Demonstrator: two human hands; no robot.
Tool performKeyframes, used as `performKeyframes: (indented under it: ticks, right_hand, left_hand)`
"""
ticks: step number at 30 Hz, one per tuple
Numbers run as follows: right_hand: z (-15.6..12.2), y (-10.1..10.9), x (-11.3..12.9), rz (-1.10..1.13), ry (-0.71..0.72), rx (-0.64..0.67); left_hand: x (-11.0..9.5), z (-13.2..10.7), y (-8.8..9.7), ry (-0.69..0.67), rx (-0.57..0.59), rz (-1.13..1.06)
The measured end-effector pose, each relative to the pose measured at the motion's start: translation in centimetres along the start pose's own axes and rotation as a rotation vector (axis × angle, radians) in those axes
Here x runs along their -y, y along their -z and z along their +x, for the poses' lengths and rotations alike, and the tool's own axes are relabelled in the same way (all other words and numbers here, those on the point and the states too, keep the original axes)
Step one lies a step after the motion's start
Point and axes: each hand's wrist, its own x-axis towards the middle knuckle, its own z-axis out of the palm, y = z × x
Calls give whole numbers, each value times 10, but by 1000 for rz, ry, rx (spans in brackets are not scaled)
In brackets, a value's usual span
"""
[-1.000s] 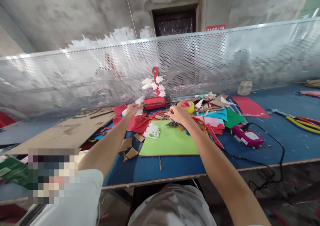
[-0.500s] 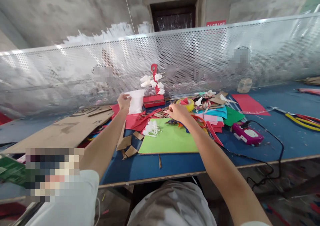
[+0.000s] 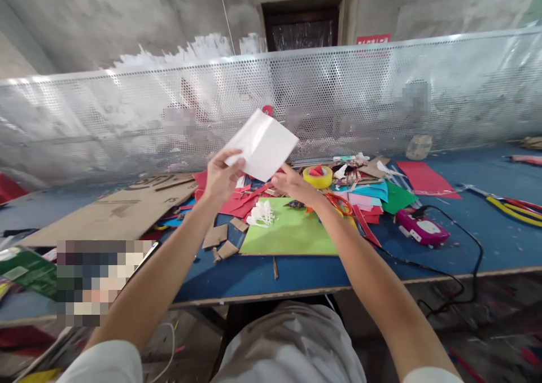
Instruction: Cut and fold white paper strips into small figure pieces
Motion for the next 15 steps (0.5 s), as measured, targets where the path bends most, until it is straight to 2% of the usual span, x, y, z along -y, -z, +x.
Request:
performKeyframes:
  ticks: [4,6,7,9,13,15]
  right_hand:
    - [9,-3,-6,-45,74,-419]
    - [11,2,-10,-64,52,-543]
    - [11,5,-11,-61,43,-562]
    - [10,9,-11,-68,-3,-516]
    - [6,12,-7,-128,-60,-419]
    - [5,14,-7,-218,-51,-418]
  left_hand:
    - [15,-25,-7,66,97,190]
    - [20,-25,-5,61,107,186]
    - [21,-24,-3,53,99,162]
    - [22,-22,0,60,88,103]
    - [18,-23,4,226,191,42]
    - [17,-25,7,251,233,44]
